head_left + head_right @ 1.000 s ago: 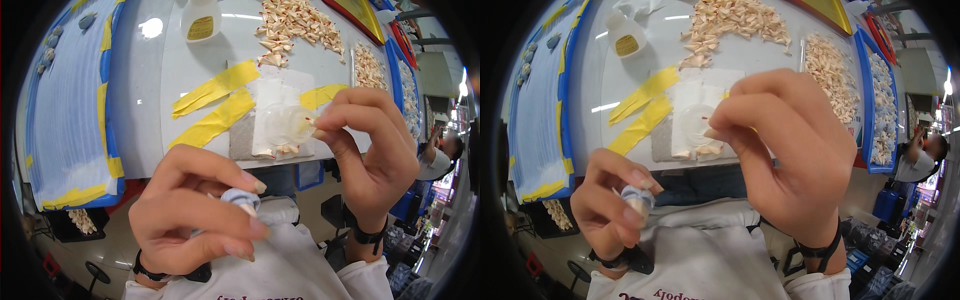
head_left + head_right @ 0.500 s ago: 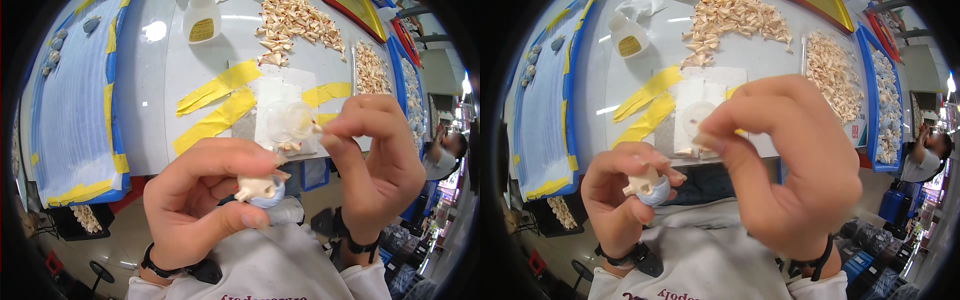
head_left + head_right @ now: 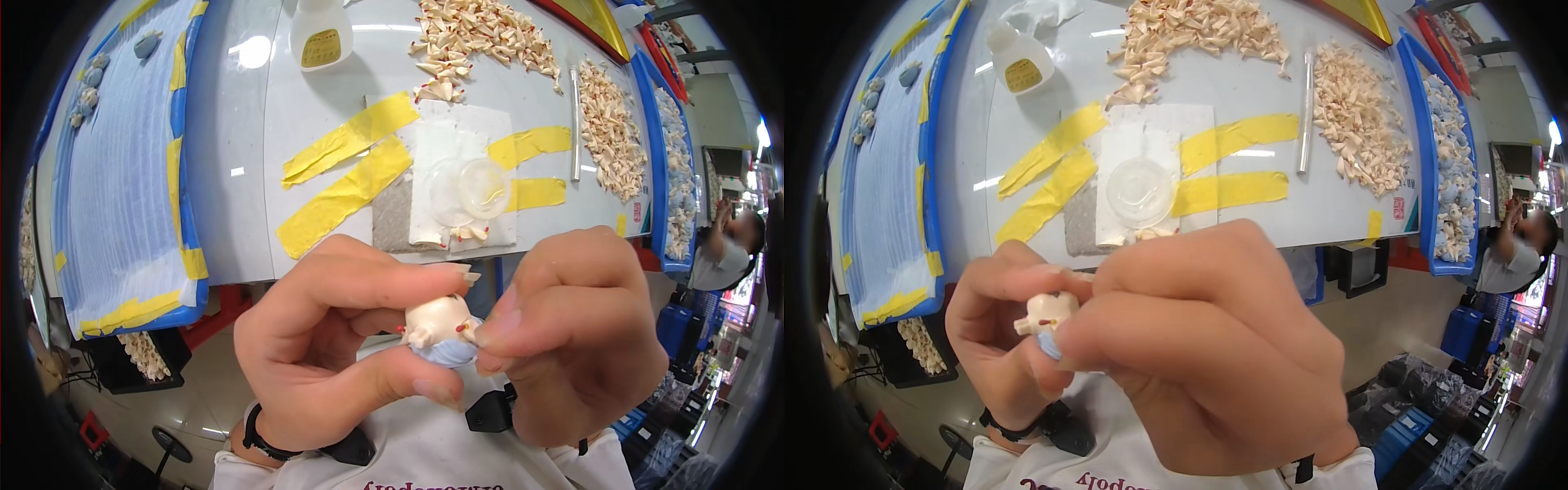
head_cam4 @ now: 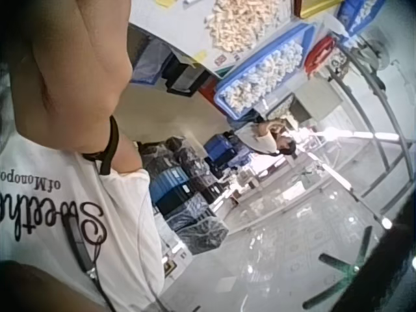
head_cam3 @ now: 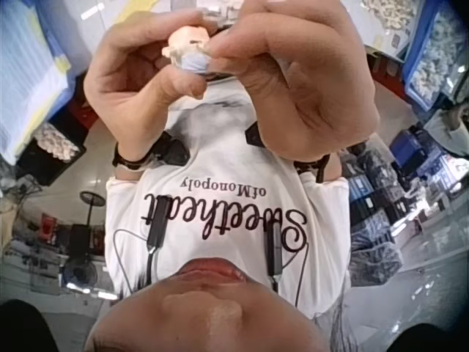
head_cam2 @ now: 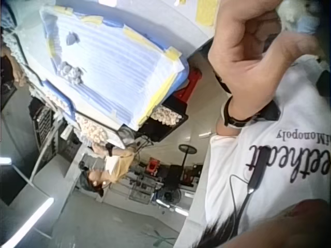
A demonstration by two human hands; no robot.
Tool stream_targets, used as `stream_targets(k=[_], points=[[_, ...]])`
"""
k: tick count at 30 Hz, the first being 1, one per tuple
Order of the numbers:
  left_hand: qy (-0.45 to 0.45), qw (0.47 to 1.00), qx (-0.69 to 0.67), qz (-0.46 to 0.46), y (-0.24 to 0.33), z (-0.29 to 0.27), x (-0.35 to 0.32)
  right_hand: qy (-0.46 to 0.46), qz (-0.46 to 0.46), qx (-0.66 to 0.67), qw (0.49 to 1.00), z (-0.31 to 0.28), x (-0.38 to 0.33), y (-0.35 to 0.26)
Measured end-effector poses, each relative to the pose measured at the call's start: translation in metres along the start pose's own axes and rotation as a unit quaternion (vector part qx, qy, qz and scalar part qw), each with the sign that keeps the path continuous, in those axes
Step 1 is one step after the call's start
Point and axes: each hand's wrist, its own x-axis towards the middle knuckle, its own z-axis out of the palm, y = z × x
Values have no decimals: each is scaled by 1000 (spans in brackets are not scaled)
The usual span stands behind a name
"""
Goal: The person assembles small decorative figures by hand, picking up small white petal-like pieces and attaching them to a central figurine head. They repeatedly dip the pieces into a small container of liquid adhesive before placing them onto the figurine, working one piece at a time.
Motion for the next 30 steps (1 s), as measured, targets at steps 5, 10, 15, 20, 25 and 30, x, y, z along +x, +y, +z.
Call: stream_targets(k=[5,10,15,20,25,30], points=[[10,999,37,15,-1,0,-1,12,12,13,1000,3,-3,2],[8,998,56,10,-4,-5,-3,-26,9,-60,998,-2,-5,0],[5,977,165,132,-6,-7,2,-61,42,7,997,-8,-3,4],[-119,872,373,293,5,3,16,-28,191,194,962,-6,-10,-2],[-8,815,506,283,23,6,0,108,218,19,970,-75,-8,6],[15,741,642,198,72,-53,-9,122,301,-354,877,-221,-28,69]])
